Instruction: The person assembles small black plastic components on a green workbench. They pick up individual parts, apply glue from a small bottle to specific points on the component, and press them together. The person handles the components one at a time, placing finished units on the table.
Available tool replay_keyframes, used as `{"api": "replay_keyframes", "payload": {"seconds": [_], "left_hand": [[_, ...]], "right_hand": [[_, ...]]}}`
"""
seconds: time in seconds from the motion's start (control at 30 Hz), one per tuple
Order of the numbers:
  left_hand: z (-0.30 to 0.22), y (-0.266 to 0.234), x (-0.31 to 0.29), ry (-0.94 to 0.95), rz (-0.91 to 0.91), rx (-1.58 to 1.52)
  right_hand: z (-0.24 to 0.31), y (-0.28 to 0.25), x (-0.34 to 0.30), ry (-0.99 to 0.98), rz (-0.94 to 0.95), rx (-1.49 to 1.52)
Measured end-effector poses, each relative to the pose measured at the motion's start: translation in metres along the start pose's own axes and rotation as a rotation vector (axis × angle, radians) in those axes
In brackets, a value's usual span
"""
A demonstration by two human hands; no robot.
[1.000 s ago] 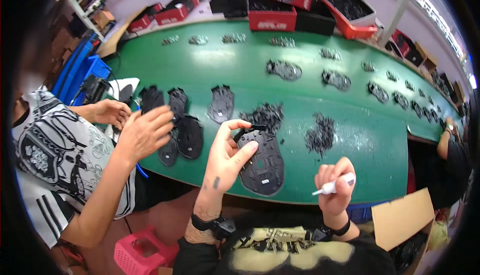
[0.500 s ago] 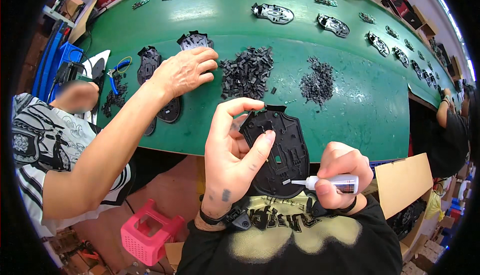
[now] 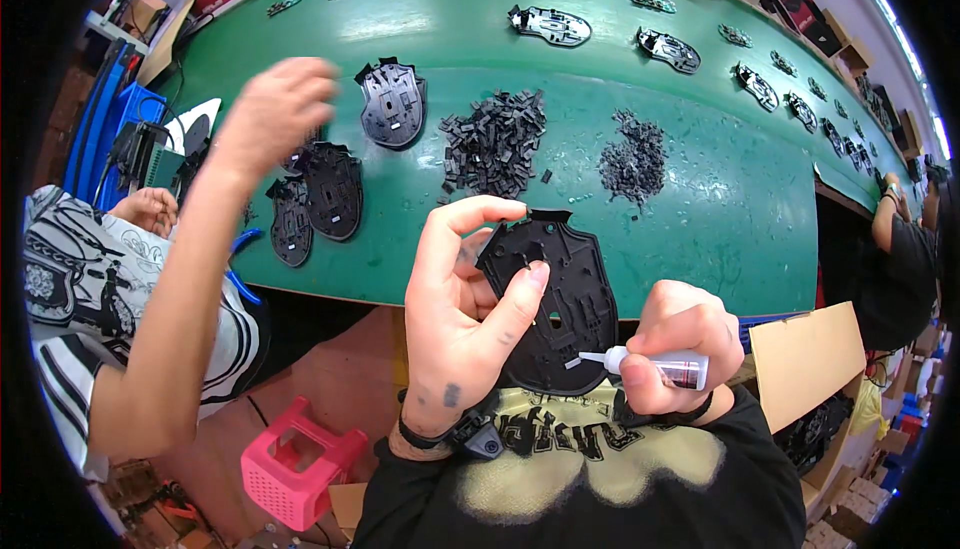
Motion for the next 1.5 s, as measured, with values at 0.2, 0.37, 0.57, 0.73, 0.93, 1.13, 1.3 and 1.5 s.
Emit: {"api": "replay_keyframes", "payload": {"seconds": [0.2, 0.37, 0.57, 0.73, 0.93, 1.13, 1.3, 1.5], "left_hand": [[0.000, 0.000, 0.003, -0.017, 0.003, -0.004], [0.001, 0.001, 0.001, 0.001, 0.030, 0.021], [-0.002, 0.006, 0.002, -0.029, 0.020, 0.006], [-0.004, 0.006, 0.006, -0.009, 0.022, 0.044], [-0.003, 0.008, 0.008, -0.052, -0.018, 0.004], [0.011, 0.004, 0.011, -0.068, -0.029, 0.022], [0.017, 0.001, 0.014, -0.103, -0.024, -0.082], [0.021, -0.005, 0.014, -0.155, 0.063, 0.037]], "right_hand": [[0.004, -0.002, 0.004, -0.029, 0.039, -0.032], [0.004, -0.001, 0.004, -0.015, 0.005, -0.050], [0.006, -0.005, 0.005, -0.049, 0.056, -0.048], [0.003, -0.005, 0.004, -0.020, 0.006, -0.027], [0.000, -0.009, 0.004, -0.001, 0.030, 0.025], [-0.022, -0.011, 0.000, 0.233, -0.155, 0.290], [-0.023, -0.006, 0.010, 0.424, -0.088, 0.136], [-0.027, 0.008, 0.041, 0.107, 0.322, -0.228]]}}
Point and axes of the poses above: each hand's wrist, its own x-axis towards the middle knuckle, its own y-axis out of the palm, z = x × y, the point moved 3 cm from there along x, towards the middle knuckle, and after that the axes turned 6 degrees about -z, right-handed, at the moved point
